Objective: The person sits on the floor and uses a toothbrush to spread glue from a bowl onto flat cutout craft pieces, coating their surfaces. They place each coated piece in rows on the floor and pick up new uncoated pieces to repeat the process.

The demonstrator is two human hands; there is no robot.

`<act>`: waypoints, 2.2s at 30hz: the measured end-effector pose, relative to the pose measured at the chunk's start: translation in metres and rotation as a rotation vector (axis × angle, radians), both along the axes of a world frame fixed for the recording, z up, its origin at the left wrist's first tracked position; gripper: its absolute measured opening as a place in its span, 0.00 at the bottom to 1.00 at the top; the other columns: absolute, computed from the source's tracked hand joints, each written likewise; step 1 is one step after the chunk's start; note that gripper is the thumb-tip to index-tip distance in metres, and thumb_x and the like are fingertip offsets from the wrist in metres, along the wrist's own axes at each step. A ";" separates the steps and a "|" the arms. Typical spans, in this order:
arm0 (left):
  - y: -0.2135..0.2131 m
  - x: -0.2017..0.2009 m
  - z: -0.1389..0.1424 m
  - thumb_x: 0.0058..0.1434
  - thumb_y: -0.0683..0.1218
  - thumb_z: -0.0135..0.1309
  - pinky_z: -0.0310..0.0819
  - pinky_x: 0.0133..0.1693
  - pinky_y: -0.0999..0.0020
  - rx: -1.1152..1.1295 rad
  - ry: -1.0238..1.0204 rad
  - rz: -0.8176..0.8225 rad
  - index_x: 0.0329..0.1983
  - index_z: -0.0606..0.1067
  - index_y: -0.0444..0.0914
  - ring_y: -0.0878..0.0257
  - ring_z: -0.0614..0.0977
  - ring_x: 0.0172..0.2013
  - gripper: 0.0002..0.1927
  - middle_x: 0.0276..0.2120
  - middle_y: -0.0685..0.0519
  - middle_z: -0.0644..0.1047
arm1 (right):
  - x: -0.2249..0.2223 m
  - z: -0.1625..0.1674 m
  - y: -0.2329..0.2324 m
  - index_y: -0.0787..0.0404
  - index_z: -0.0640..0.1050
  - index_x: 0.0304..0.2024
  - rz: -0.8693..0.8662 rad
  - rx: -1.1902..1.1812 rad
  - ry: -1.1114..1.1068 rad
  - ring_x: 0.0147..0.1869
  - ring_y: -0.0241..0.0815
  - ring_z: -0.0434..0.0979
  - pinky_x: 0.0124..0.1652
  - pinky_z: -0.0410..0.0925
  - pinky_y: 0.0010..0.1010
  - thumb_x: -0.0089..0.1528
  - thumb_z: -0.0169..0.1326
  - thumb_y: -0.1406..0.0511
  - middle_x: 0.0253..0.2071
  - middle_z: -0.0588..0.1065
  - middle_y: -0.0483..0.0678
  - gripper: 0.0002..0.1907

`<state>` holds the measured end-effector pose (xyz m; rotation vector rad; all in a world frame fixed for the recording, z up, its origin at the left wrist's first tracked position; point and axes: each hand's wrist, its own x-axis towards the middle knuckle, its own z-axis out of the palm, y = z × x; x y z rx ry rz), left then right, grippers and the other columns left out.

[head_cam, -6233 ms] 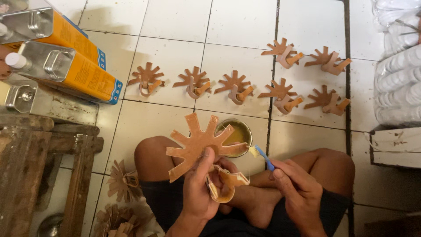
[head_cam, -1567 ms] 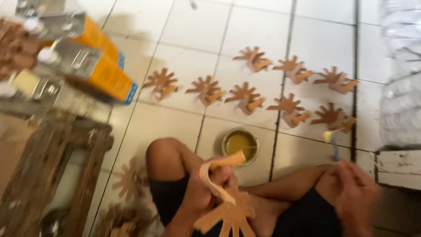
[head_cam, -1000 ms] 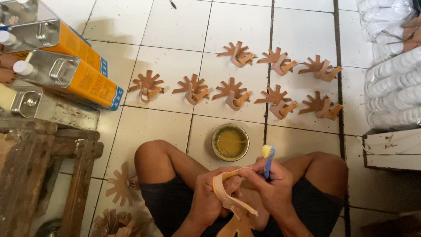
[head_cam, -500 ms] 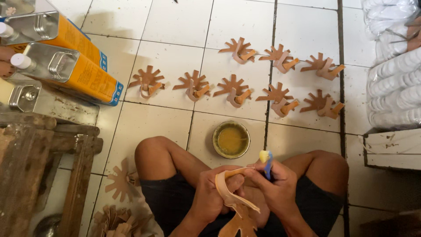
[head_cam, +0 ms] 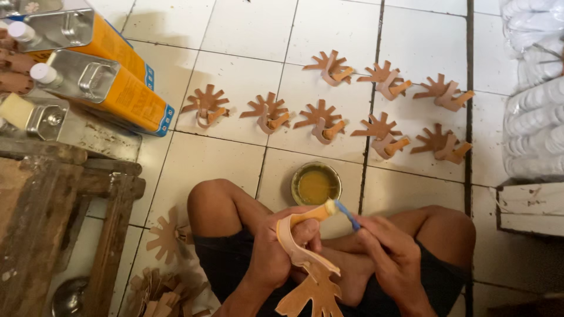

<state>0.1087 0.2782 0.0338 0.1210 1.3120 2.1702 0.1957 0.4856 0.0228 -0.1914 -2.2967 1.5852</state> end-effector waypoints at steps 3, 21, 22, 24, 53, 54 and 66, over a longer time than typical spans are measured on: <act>0.002 -0.001 0.004 0.66 0.44 0.56 0.69 0.25 0.76 0.052 -0.097 0.040 0.55 0.76 0.25 0.69 0.76 0.22 0.19 0.24 0.50 0.78 | -0.001 -0.001 0.001 0.70 0.81 0.49 -0.033 0.034 0.032 0.33 0.35 0.72 0.34 0.65 0.23 0.63 0.55 0.74 0.30 0.73 0.47 0.12; -0.017 -0.011 -0.023 0.62 0.34 0.65 0.73 0.48 0.68 0.284 0.252 0.059 0.45 0.81 0.33 0.64 0.76 0.47 0.09 0.48 0.50 0.71 | -0.011 -0.018 0.038 0.68 0.82 0.53 -0.382 -0.164 -0.180 0.30 0.29 0.65 0.28 0.59 0.20 0.68 0.54 0.71 0.32 0.74 0.43 0.13; -0.019 -0.010 -0.025 0.62 0.34 0.65 0.72 0.50 0.68 0.278 0.284 0.069 0.44 0.81 0.33 0.64 0.75 0.47 0.08 0.49 0.50 0.70 | -0.006 -0.016 0.039 0.67 0.82 0.54 -0.394 -0.263 -0.195 0.30 0.28 0.64 0.28 0.57 0.20 0.68 0.53 0.71 0.32 0.73 0.43 0.13; -0.019 -0.012 -0.027 0.63 0.34 0.64 0.70 0.53 0.67 0.277 0.356 0.077 0.42 0.82 0.34 0.63 0.73 0.49 0.06 0.51 0.51 0.68 | -0.001 -0.013 0.042 0.68 0.81 0.55 -0.343 -0.367 -0.155 0.29 0.27 0.62 0.27 0.55 0.19 0.68 0.52 0.72 0.33 0.73 0.43 0.14; -0.025 -0.024 0.025 0.58 0.36 0.63 0.80 0.49 0.69 -0.282 0.802 -0.298 0.51 0.82 0.37 0.56 0.85 0.52 0.17 0.56 0.43 0.80 | -0.006 0.028 0.028 0.65 0.82 0.46 0.125 0.242 -0.025 0.27 0.32 0.74 0.27 0.66 0.23 0.59 0.58 0.71 0.28 0.76 0.45 0.12; -0.025 -0.024 0.025 0.59 0.36 0.61 0.80 0.49 0.70 -0.284 0.802 -0.326 0.51 0.82 0.37 0.57 0.86 0.52 0.16 0.57 0.43 0.80 | -0.010 0.027 0.029 0.66 0.82 0.46 0.104 0.261 -0.036 0.28 0.33 0.74 0.28 0.66 0.24 0.60 0.57 0.72 0.28 0.76 0.46 0.12; -0.023 -0.024 0.022 0.59 0.38 0.64 0.77 0.49 0.73 -0.138 0.623 -0.278 0.55 0.81 0.34 0.63 0.82 0.49 0.19 0.57 0.46 0.77 | 0.004 0.021 0.037 0.68 0.83 0.47 0.002 0.102 -0.006 0.26 0.32 0.67 0.26 0.59 0.23 0.60 0.57 0.74 0.23 0.70 0.44 0.12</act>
